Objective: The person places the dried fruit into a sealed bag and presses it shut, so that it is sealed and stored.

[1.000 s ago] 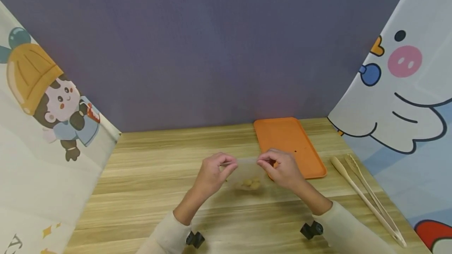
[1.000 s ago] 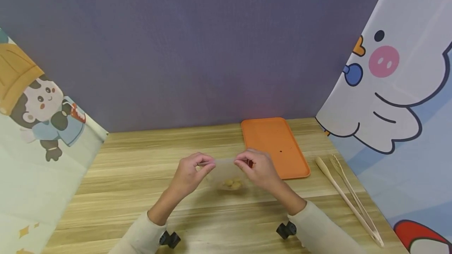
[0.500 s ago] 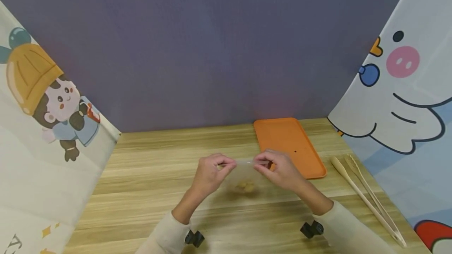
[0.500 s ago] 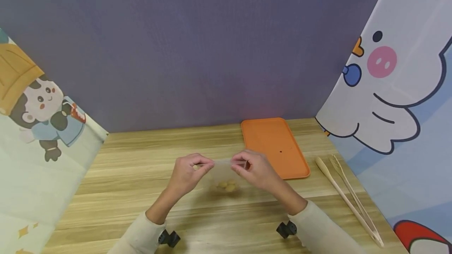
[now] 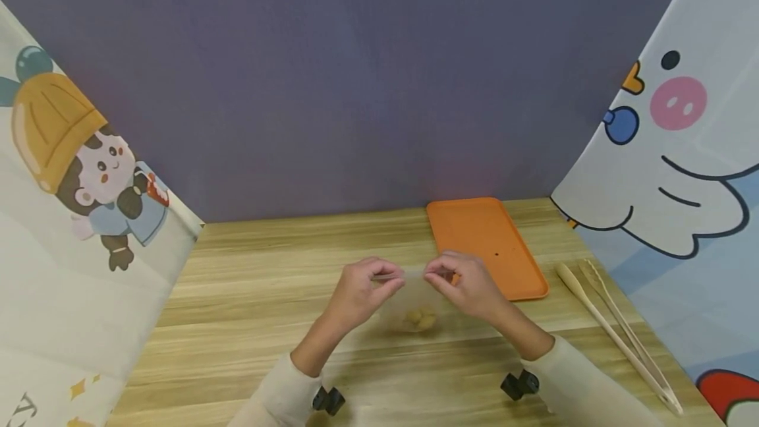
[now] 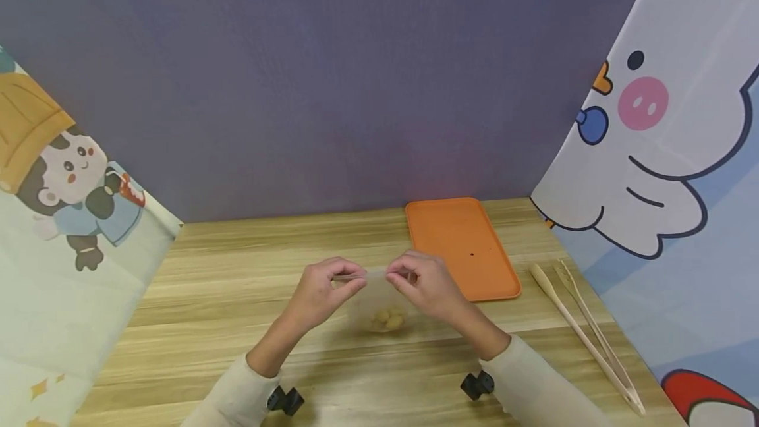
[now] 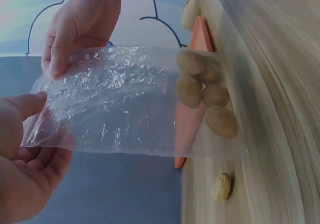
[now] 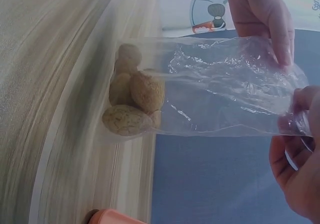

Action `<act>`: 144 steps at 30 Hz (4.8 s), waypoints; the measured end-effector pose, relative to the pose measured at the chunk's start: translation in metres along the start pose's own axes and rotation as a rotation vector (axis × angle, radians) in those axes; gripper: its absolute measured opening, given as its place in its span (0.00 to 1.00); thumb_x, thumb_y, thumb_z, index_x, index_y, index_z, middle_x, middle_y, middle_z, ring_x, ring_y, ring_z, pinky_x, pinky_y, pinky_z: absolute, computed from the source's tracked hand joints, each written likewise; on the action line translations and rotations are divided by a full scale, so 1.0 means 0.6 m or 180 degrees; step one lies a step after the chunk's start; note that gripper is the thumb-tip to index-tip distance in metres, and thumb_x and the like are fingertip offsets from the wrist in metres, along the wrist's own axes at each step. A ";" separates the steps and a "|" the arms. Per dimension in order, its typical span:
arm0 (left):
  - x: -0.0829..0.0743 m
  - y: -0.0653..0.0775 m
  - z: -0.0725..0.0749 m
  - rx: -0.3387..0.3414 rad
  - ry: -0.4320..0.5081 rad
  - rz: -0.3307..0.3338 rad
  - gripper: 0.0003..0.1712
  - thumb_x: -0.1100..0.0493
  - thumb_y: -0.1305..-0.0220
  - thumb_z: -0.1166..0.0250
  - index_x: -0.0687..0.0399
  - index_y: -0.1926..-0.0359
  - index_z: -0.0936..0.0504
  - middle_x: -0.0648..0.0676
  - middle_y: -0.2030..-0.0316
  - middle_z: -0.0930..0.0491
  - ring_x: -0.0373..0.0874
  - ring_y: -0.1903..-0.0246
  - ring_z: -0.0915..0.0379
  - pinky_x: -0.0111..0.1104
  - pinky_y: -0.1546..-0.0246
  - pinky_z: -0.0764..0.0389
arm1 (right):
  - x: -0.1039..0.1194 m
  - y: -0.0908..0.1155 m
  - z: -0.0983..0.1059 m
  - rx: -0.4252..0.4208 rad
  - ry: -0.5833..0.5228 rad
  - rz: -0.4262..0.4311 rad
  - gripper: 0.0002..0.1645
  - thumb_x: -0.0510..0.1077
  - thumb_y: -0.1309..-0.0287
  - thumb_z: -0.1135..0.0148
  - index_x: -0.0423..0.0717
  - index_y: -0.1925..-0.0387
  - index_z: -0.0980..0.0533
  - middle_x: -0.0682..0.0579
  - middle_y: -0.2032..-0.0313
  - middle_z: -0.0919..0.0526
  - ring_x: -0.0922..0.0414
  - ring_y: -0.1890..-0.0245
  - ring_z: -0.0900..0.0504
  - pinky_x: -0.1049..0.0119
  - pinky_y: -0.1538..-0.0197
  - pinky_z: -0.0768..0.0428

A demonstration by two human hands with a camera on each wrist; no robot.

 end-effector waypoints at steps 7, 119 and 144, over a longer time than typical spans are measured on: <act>-0.002 -0.005 -0.001 -0.0060 -0.0046 -0.0036 0.02 0.62 0.39 0.27 0.57 0.66 0.10 0.52 0.67 0.11 0.42 0.66 0.13 0.34 0.64 0.12 | 0.004 -0.004 -0.005 0.0138 -0.0048 -0.0058 0.08 0.35 0.42 0.29 0.51 0.65 0.17 0.60 0.71 0.17 0.70 0.73 0.24 0.70 0.73 0.20; 0.025 0.046 0.076 -0.0409 -0.0034 0.0268 0.02 0.62 0.40 0.27 0.54 0.69 0.13 0.50 0.70 0.12 0.35 0.71 0.18 0.27 0.69 0.15 | 0.017 0.001 0.001 0.0724 0.1175 0.0141 0.07 0.41 0.43 0.26 0.52 0.67 0.20 0.61 0.71 0.17 0.69 0.72 0.23 0.75 0.69 0.22; 0.049 0.122 0.003 0.1165 0.0965 0.1386 0.03 0.62 0.31 0.34 0.59 0.61 0.16 0.56 0.69 0.15 0.38 0.72 0.17 0.34 0.66 0.11 | 0.009 0.067 -0.023 0.1553 -0.0851 -0.0981 0.03 0.40 0.32 0.36 0.52 0.61 0.19 0.58 0.71 0.15 0.70 0.72 0.21 0.70 0.70 0.17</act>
Point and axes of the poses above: each hand's wrist, its own y-axis away from the middle knuckle, its own z-axis out of the back of the hand, x = y × z, the point moved 10 cm from there along -y, towards the middle knuckle
